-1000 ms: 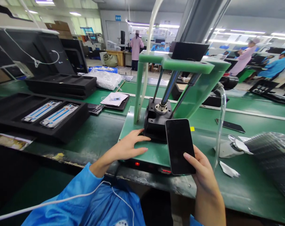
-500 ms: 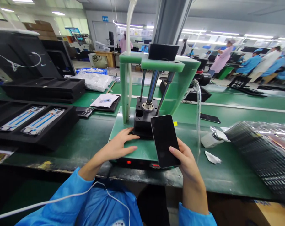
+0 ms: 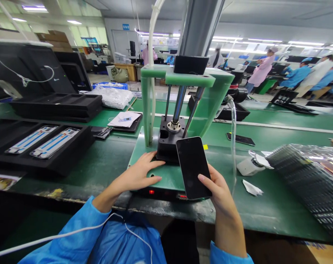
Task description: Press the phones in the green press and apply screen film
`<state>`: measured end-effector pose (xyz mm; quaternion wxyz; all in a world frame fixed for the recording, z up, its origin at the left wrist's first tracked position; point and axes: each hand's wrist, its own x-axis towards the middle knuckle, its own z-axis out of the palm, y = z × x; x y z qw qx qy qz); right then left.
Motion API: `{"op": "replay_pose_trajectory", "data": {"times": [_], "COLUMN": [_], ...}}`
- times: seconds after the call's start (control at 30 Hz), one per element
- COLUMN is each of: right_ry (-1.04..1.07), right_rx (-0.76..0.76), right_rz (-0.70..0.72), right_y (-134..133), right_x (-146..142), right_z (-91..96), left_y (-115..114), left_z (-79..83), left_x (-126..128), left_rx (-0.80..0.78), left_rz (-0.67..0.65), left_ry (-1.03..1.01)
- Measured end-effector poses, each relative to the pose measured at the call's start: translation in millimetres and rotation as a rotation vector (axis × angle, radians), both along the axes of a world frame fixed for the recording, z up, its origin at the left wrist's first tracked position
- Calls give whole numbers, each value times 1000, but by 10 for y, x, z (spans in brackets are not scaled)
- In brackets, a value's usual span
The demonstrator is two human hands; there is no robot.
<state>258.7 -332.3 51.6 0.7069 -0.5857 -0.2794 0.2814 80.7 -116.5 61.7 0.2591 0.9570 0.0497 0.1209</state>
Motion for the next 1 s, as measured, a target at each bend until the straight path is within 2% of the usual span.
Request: {"op": "replay_pose_trajectory", "data": {"times": [0.5, 0.67, 1.0], "right_ry": [-13, -35, 0], "right_rx": [-26, -19, 15], "right_rz": [-4, -7, 91], "right_y": [1, 14, -28], "right_x": [-19, -19, 8], "right_z": [32, 31, -41], "left_y": [-83, -98, -103], "left_z": [-8, 4, 9], "left_x": [24, 30, 27], "left_rx": [259, 257, 282], "left_rz": [-9, 6, 14], "left_ry": [91, 87, 128]}}
